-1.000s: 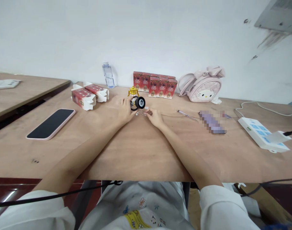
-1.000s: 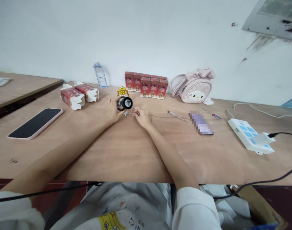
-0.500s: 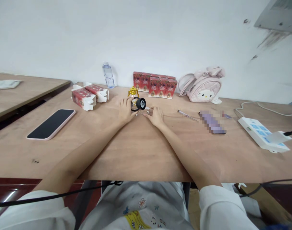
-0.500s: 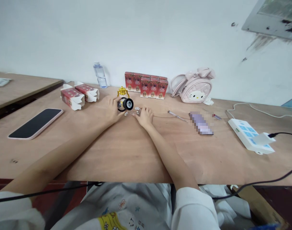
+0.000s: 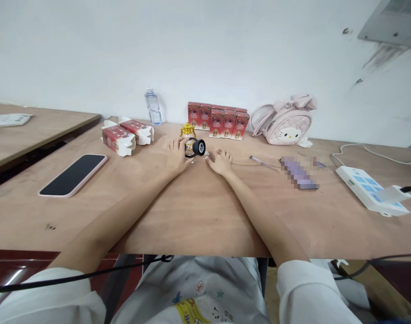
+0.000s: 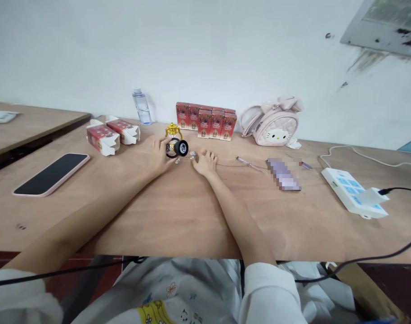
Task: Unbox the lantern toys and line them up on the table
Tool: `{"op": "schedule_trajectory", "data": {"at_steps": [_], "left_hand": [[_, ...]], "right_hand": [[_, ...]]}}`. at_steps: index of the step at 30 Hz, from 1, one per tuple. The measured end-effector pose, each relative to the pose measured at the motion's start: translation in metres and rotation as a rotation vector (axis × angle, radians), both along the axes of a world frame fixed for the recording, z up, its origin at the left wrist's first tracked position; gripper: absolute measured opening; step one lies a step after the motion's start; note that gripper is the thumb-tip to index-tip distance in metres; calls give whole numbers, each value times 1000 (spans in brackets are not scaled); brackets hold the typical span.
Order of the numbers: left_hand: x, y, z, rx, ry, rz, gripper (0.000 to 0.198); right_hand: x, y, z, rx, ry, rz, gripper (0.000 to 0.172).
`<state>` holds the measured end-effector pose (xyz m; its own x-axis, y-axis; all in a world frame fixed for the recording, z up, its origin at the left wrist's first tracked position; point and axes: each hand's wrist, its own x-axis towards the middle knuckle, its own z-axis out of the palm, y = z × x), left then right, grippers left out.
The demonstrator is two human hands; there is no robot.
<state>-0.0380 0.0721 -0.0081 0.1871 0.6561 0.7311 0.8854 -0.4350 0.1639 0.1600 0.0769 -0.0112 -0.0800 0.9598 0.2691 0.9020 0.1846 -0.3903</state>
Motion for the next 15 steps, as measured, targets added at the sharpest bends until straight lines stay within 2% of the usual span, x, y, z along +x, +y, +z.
{"op": "schedule_trajectory", "data": {"at_steps": [15], "left_hand": [[2, -3, 3, -18, 11, -3, 62]], "right_hand": [[2, -2, 1, -18, 23, 9, 37]]}}
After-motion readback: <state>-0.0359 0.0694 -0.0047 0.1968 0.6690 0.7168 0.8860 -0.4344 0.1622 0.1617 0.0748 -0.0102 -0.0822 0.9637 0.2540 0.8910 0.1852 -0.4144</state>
